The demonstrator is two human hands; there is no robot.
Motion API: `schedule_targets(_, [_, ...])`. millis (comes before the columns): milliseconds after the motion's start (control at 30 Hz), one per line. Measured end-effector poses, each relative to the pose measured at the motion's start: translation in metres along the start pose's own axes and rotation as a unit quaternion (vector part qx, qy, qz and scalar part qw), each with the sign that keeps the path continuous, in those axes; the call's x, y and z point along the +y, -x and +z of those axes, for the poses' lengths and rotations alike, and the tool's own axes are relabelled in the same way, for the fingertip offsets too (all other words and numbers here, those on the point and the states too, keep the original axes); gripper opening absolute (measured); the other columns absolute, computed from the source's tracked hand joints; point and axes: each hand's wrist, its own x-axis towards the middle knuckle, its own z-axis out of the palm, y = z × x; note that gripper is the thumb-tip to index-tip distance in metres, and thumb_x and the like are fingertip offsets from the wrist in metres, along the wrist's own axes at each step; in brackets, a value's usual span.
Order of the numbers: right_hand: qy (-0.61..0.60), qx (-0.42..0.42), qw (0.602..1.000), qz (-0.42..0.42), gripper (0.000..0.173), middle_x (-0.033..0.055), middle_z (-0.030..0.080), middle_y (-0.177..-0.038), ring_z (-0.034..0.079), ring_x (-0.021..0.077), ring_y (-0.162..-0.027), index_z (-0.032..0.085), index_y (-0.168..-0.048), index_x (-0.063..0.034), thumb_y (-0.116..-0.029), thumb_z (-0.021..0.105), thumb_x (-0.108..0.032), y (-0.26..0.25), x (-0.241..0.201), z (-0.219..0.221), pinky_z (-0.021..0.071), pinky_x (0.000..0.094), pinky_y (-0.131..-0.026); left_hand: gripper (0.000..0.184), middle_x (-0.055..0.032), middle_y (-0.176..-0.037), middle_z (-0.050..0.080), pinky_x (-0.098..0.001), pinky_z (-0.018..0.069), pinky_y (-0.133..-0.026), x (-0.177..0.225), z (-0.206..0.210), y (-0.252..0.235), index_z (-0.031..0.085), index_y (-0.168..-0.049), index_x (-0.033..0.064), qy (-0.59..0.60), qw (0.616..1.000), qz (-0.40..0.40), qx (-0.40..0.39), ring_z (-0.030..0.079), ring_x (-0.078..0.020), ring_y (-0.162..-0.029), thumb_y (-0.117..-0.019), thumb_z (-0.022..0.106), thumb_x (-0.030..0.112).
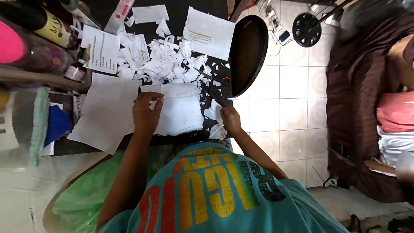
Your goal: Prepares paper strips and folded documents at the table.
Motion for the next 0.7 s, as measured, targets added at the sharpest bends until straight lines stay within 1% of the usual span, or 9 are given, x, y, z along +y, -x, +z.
schedule_targets(167, [0.051,-0.109,0.988,0.094,0.024,0.0309,0.064,-0.122,0.065,0.0469,-0.111,0.067,-0.117,0.0103,-0.1006,0.055,-0.003,-0.008,-0.014,-0.005,0.0542,0.0603,-0.093,0.024,-0.0255,-0.118,0.065,-0.0515,0.0480,-0.092,0.004,0.001,-0.001,0.067,-0.117,-0.0046,0.001,1.000,-0.002,-0.004,0.061,-0.0353,-0.111,-0.1030,0.057,0.012])
schedule_targets(267, [0.105,-0.206,0.967,0.104,0.028,0.0335,0.060,-0.127,0.061,0.0494,-0.119,0.061,-0.125,0.0124,-0.1007,0.050,0.003,-0.021,-0.033,-0.020,0.0519,0.0607,-0.094,0.024,-0.0255,-0.120,0.064,-0.0528,0.0474,-0.092,0.003,-0.001,-0.001,0.067,-0.118,-0.0039,-0.006,1.000,0.003,-0.012,0.061,-0.0367,-0.111,-0.1040,0.056,0.012])
schedule_targets(367, [0.142,-0.236,0.960,0.046,0.026,0.0340,0.062,-0.123,0.063,0.0499,-0.114,0.063,-0.120,0.0140,-0.0991,0.050,0.005,-0.030,-0.030,-0.021,0.0531,0.0616,-0.090,0.025,-0.0253,-0.119,0.065,-0.0519,0.0484,-0.091,0.005,0.000,-0.002,0.067,-0.118,-0.0045,0.001,1.000,0.008,-0.009,0.061,-0.0360,-0.110,-0.1032,0.056,0.012])
schedule_targets(500, [0.129,-0.207,0.970,0.021,0.021,0.0290,0.068,-0.111,0.067,0.0476,-0.104,0.069,-0.109,0.0081,-0.0958,0.064,-0.007,-0.032,-0.014,-0.013,0.0542,0.0647,-0.084,0.024,-0.0239,-0.118,0.065,-0.0472,0.0484,-0.091,0.007,0.003,-0.001,0.068,-0.117,-0.0032,0.012,1.000,0.006,0.003,0.061,-0.0318,-0.109,-0.1028,0.056,0.012])
schedule_targets(567, [0.051,-0.201,0.976,0.064,0.024,0.0285,0.070,-0.106,0.067,0.0477,-0.103,0.070,-0.107,0.0071,-0.0928,0.069,-0.013,-0.035,-0.008,-0.020,0.0523,0.0678,-0.084,0.024,-0.0240,-0.118,0.065,-0.0478,0.0487,-0.091,0.008,0.002,-0.001,0.068,-0.116,-0.0033,0.012,1.000,0.006,0.005,0.062,-0.0324,-0.109,-0.1028,0.057,0.012])
schedule_targets(600, [-0.013,-0.202,0.975,0.088,0.025,0.0280,0.069,-0.102,0.068,0.0461,-0.099,0.069,-0.105,0.0074,-0.0912,0.071,-0.013,-0.038,-0.004,-0.026,0.0521,0.0669,-0.083,0.024,-0.0236,-0.118,0.066,-0.0480,0.0488,-0.091,0.009,0.001,-0.002,0.068,-0.116,-0.0029,0.011,1.000,0.004,0.006,0.062,-0.0324,-0.109,-0.1031,0.056,0.012])
schedule_targets(633, [-0.098,-0.199,0.969,0.111,0.024,0.0261,0.069,-0.099,0.068,0.0414,-0.094,0.069,-0.104,0.0079,-0.0907,0.072,-0.011,-0.041,0.001,-0.033,0.0531,0.0625,-0.083,0.023,-0.0232,-0.118,0.066,-0.0480,0.0486,-0.091,0.009,0.001,-0.001,0.068,-0.116,-0.0026,0.012,1.000,0.002,0.006,0.062,-0.0320,-0.109,-0.1032,0.056,0.013])
schedule_targets(667, [-0.194,-0.192,0.953,0.129,0.020,0.0211,0.068,-0.093,0.066,0.0319,-0.086,0.068,-0.104,0.0080,-0.0912,0.070,-0.007,-0.042,0.006,-0.039,0.0547,0.0525,-0.079,0.023,-0.0229,-0.117,0.066,-0.0477,0.0484,-0.091,0.010,0.002,-0.001,0.068,-0.116,-0.0026,0.015,1.000,0.002,0.005,0.062,-0.0314,-0.109,-0.1031,0.057,0.012])
schedule_targets(700, [-0.298,-0.195,0.922,0.154,0.014,0.0125,0.063,-0.086,0.061,0.0192,-0.076,0.065,-0.104,0.0063,-0.0950,0.062,-0.004,-0.041,0.005,-0.048,0.0535,0.0387,-0.072,0.023,-0.0231,-0.116,0.066,-0.0477,0.0485,-0.090,0.012,0.003,0.000,0.069,-0.115,-0.0034,0.019,1.000,0.008,0.004,0.062,-0.0313,-0.108,-0.1025,0.057,0.012])
